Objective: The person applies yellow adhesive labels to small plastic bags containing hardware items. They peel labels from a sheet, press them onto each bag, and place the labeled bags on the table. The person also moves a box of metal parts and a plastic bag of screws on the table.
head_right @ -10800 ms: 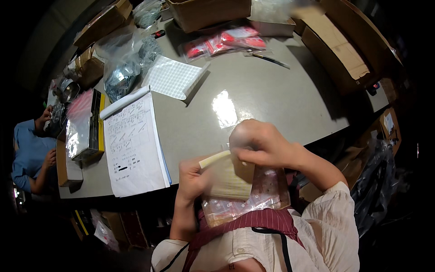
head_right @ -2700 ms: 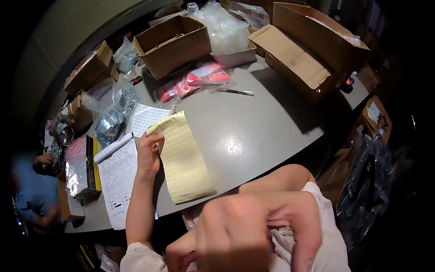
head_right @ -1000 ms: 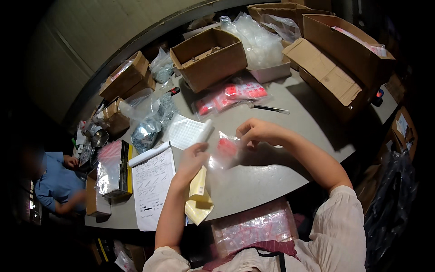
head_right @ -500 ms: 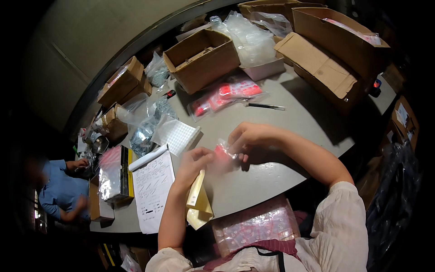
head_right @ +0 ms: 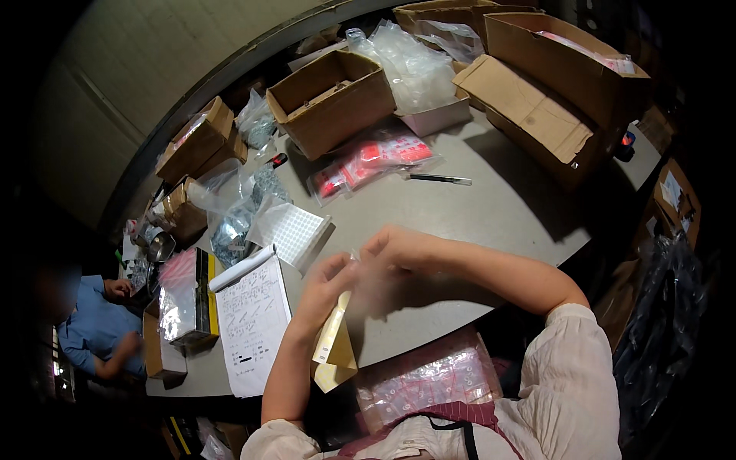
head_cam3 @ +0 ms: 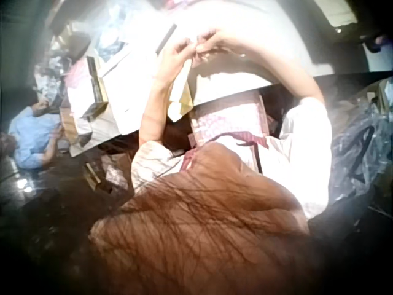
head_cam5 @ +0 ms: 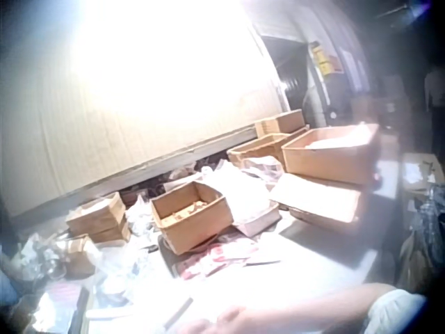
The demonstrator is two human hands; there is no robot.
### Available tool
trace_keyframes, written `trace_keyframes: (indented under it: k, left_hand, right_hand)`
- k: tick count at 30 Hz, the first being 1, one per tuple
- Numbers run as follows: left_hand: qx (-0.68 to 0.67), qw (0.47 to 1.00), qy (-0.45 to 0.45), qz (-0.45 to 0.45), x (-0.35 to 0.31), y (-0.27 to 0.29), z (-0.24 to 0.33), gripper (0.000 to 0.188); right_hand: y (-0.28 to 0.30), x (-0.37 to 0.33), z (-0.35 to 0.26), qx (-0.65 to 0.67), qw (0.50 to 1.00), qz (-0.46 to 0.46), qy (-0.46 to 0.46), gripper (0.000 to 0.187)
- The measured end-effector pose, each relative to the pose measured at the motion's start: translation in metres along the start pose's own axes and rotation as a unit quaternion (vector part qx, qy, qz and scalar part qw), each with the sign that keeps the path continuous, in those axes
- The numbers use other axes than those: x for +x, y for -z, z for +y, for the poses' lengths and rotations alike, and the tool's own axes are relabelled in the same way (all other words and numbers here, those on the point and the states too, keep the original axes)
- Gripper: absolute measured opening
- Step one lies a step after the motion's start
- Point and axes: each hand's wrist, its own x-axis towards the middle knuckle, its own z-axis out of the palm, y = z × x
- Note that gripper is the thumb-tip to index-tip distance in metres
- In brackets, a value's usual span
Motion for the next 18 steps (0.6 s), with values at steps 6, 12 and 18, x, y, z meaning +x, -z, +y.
trace_keyframes:
  k: [6,12,18]
  left_hand:
    - [0.067,0.993,-0.079,0.057,0.005,0.0,-0.012,0.016]
    - [0.038,0.995,-0.063,0.072,0.003,-0.014,-0.003,0.021]
    - [-0.123,0.986,0.096,-0.061,0.015,0.007,-0.01,0.079]
  right_hand:
    - [-0.004,0.0,-0.004,-0.192,0.966,0.126,0.121,0.021]
    - [0.01,0.004,-0.006,-0.474,0.757,0.271,0.358,0.013]
    - [0.001,-0.003,-0.014,-0.432,0.683,0.296,0.509,0.017]
